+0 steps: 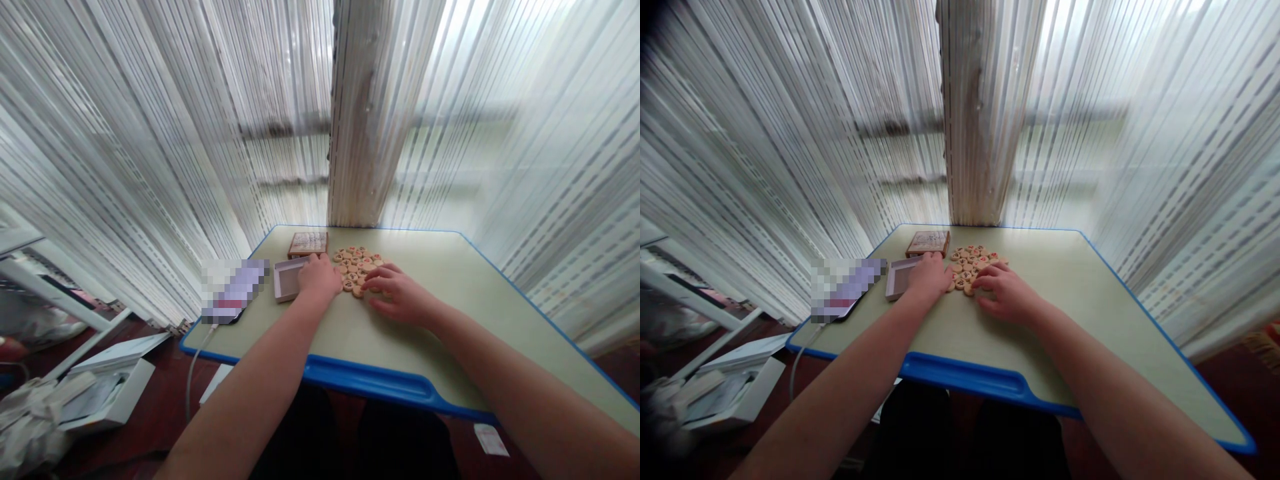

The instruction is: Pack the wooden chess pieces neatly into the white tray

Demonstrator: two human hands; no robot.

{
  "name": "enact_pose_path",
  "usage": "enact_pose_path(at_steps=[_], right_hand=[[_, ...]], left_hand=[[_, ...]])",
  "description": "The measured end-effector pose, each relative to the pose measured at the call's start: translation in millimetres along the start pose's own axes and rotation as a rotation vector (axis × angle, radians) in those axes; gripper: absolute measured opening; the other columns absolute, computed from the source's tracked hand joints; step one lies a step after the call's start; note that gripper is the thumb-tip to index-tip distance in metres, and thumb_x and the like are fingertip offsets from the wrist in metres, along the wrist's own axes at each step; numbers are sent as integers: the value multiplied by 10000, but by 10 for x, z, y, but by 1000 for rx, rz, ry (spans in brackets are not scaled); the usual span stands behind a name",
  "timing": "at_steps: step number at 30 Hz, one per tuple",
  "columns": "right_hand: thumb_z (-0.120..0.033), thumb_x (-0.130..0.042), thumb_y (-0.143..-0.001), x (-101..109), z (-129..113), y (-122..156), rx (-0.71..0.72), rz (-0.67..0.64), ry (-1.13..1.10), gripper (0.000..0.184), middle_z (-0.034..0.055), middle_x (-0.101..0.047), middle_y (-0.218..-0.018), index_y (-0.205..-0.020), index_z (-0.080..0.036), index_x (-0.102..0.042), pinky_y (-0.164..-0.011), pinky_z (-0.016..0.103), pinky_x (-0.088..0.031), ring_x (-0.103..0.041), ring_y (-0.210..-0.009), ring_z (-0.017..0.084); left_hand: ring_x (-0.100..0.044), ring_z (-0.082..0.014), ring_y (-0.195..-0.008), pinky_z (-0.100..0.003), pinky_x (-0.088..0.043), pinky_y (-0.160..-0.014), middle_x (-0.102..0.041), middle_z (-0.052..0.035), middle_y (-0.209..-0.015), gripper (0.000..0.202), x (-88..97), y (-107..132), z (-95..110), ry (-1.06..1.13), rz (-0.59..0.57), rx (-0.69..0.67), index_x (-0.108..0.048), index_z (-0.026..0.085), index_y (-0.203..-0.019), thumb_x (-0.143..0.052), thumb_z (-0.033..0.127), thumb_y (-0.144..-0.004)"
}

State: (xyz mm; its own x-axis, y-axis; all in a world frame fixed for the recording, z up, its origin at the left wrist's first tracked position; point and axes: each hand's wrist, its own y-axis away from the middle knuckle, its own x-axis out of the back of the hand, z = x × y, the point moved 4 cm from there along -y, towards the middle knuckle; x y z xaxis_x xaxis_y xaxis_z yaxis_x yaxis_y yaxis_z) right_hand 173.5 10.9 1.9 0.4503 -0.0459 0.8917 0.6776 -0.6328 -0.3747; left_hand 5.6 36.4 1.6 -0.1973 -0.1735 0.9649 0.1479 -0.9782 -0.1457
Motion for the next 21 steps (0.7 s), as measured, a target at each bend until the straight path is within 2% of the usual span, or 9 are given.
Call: enact_pose_path(at_steps=[3, 8, 11, 15, 21], right_hand=[[-236, -593, -742, 10, 8, 4, -5, 6, -2, 221, 102, -650, -1028, -932, -212, -703, -933, 450, -430, -537, -1032, 263], [-237, -597, -737, 18, 23, 15, -20, 6, 2, 212, 103, -660, -1008, -917, -206, -705, -927, 456, -431, -549, -1009, 263], [-244, -613, -733, -3, 22, 9, -17, -6, 1, 200, 87, -668, -987, -907, -215, -708, -928, 442, -433, -558, -987, 250], [-354, -659, -737, -49, 47, -11, -29, -21, -7, 205, 78, -673, -969, -880, -219, -714, -915, 429, -437, -566, -963, 243], [-361, -691, -722, -85, 38, -27, -42, 8, -23, 157, 60, -674, -881, -785, -218, -694, -852, 390, -453, -566, -901, 225]], left_hand=[[-591, -289, -1044, -379, -495, -810, -539, -200, -1202, 388, 8, -5, -25, -1, 6, 10, -496, 118, -1186, -449, 289, -841], [-601, -274, -1031, -366, -507, -800, -586, -178, -1156, 361, 28, 6, -12, -6, -14, -15, -499, 139, -1157, -485, 287, -828], [-617, -259, -1008, -362, -511, -790, -600, -173, -1148, 328, 42, 6, -24, -28, 1, 10, -496, 151, -1154, -447, 194, -833], [-631, -271, -996, -397, -513, -788, -613, -185, -1136, 352, 45, -8, -69, -44, -12, 70, -487, 138, -1170, -380, 106, -836], [-642, -263, -995, -403, -511, -788, -627, -193, -1121, 363, 57, -7, -58, -18, -54, 54, -488, 139, -1169, -316, 74, -856]])
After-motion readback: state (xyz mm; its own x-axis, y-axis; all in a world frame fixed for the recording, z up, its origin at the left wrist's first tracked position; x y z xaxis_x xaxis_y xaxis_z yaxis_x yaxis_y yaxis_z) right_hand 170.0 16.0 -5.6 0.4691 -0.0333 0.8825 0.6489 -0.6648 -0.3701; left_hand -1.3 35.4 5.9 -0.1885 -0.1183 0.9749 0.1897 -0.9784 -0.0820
